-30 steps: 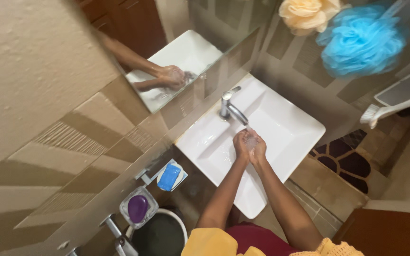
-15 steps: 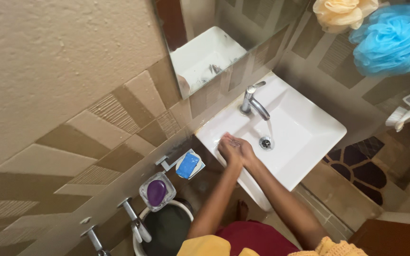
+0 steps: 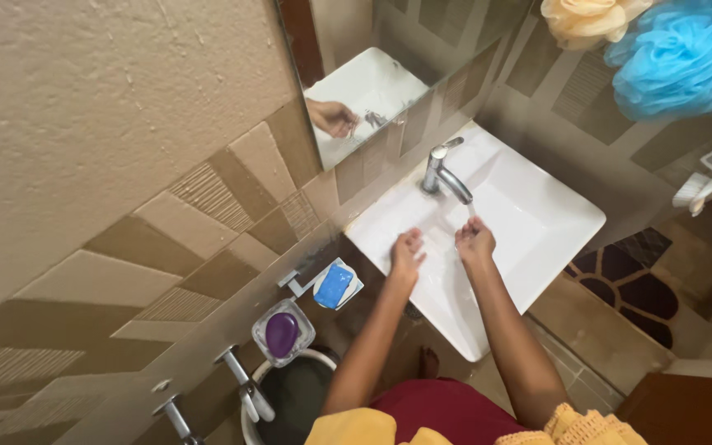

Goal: The person washes their hands with soap and water at a bathroom sink. They then rinse a toothbrush under the running tap and place it back in its holder.

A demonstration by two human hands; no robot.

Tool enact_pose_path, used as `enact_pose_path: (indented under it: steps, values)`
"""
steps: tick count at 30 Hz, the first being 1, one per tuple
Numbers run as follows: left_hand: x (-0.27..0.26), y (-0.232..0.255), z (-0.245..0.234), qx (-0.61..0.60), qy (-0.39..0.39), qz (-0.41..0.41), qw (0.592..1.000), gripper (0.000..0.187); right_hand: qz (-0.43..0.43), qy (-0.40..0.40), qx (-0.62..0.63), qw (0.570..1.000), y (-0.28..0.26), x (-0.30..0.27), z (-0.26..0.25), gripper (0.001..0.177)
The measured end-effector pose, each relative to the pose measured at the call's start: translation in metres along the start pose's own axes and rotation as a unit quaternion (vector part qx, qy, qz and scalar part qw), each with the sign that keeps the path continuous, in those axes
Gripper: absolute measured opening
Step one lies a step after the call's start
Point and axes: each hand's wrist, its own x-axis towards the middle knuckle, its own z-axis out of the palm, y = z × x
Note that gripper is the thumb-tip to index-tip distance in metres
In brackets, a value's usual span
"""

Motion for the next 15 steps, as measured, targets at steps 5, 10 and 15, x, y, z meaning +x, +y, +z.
enact_pose_path:
  steps: [5, 10, 15]
  values:
    - [0.019, -0.049, 0.036, 0.091, 0.026, -0.075, 0.993, 0.055, 0.061, 0.042, 0.031, 0.997, -0.011, 0.012, -0.025, 0.017]
    - [0.049, -0.081, 0.081, -0.008, -0.052, 0.027, 0.998, 0.043, 0.049, -0.101, 0.051, 0.992, -0.007, 0.020, -0.032, 0.021]
    - [0.071, -0.092, 0.105, -0.022, -0.061, 0.031, 0.997, 0.025, -0.003, -0.114, 0.039, 0.993, -0.006, 0.033, -0.037, 0.030]
